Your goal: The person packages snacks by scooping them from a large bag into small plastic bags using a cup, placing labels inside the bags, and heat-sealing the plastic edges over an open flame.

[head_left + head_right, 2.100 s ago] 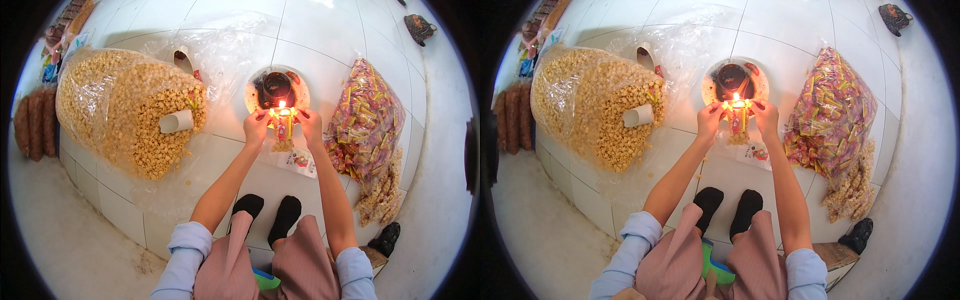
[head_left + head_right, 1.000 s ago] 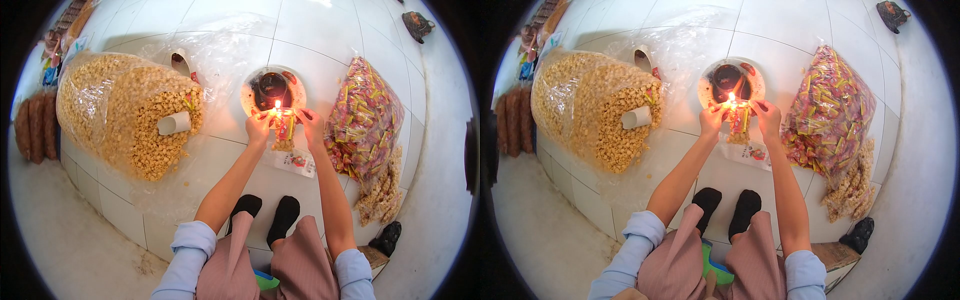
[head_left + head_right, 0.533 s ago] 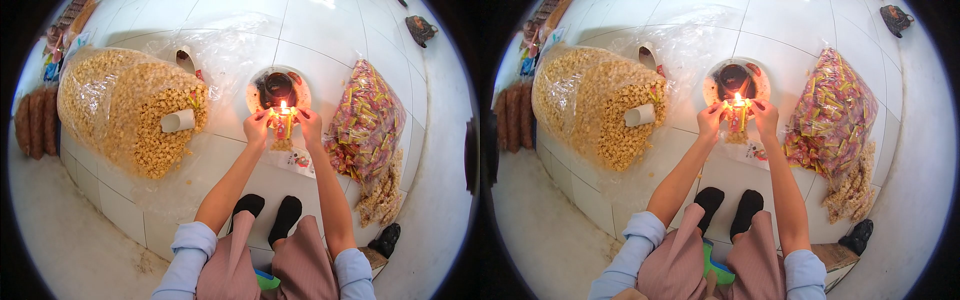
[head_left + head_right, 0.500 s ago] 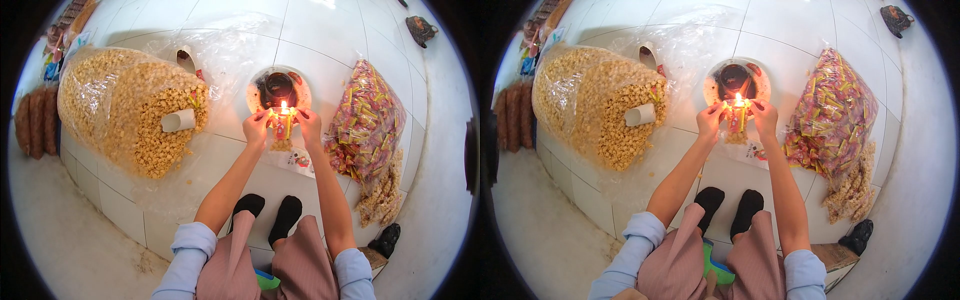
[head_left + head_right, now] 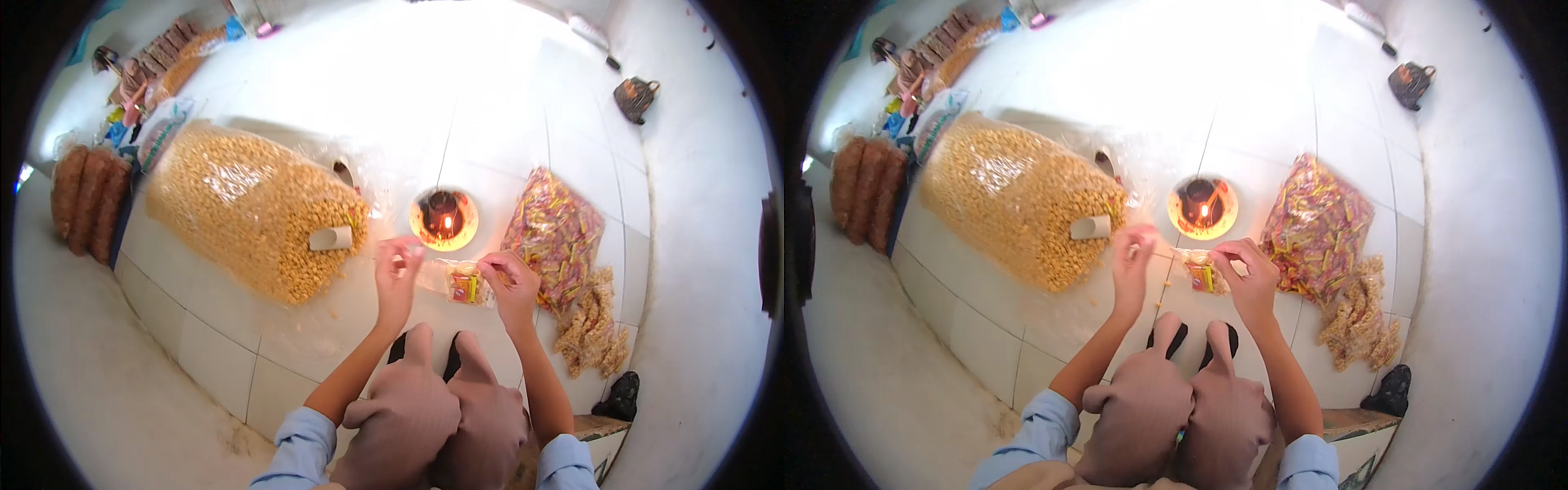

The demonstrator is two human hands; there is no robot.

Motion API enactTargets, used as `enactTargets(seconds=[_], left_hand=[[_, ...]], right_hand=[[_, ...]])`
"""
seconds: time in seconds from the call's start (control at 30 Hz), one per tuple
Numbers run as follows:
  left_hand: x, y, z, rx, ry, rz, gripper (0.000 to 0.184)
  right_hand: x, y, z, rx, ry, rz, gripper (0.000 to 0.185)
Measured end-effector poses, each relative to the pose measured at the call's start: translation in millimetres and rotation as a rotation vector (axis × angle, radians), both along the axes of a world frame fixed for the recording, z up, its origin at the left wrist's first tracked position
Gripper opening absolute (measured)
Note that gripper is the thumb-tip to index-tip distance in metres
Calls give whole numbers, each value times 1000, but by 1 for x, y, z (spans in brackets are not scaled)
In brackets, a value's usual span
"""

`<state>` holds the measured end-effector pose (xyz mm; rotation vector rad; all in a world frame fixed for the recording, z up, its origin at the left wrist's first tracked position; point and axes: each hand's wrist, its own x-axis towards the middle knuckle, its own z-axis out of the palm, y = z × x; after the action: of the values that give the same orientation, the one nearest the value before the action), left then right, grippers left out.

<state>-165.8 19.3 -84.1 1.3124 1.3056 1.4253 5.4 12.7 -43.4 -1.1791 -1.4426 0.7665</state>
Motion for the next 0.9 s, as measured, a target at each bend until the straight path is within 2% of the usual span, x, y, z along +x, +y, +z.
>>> enactTargets(seconds=[0.03,0.07,0.1,0.17,0.2,0.23,0.3,0.33,0.43,0.5,0.57,0.63,0.7,0.73,0.77,0.83,0.9], left_hand=[[-2,-6,20,95,-153,187,52],[-4,-11,41,138,-207,196,60],[-4,-15,64,175,-211,191,60],[-3,-22,110,399,-37,-212,66],[-1,-30,130,329,-39,-363,63],[-2,-34,142,364,-33,-368,63],[-2,-39,158,275,-259,-380,59],[-3,-41,165,346,-358,-264,61],[3,-51,189,450,-457,-161,58],[9,-58,198,489,-375,-259,59],[10,-65,204,273,-179,-376,62],[16,-64,203,328,-253,-322,57],[25,-62,202,449,-539,-101,46],[35,-70,208,511,-522,-166,30],[38,-70,204,523,-522,-172,30],[43,-64,191,234,-305,-466,22],[55,-63,187,275,-305,-431,17]], right_hand=[[0,-7,21,42,2,-2,7],[1,-15,42,108,-60,10,7],[1,-24,59,171,-125,21,7],[0,-36,83,203,-35,36,6],[-1,-41,93,196,54,54,6],[-1,-46,103,231,53,51,6],[2,-56,121,213,141,22,5],[3,-61,129,241,141,15,5],[8,-73,150,205,245,6,6],[9,-78,156,203,279,30,7],[10,-80,159,227,296,34,7],[14,-82,162,252,315,19,8],[18,-85,162,264,355,-19,8],[18,-86,162,278,357,-22,8],[18,-86,161,271,359,-26,9],[19,-87,163,280,360,-31,9],[21,-87,166,306,402,-37,10]])
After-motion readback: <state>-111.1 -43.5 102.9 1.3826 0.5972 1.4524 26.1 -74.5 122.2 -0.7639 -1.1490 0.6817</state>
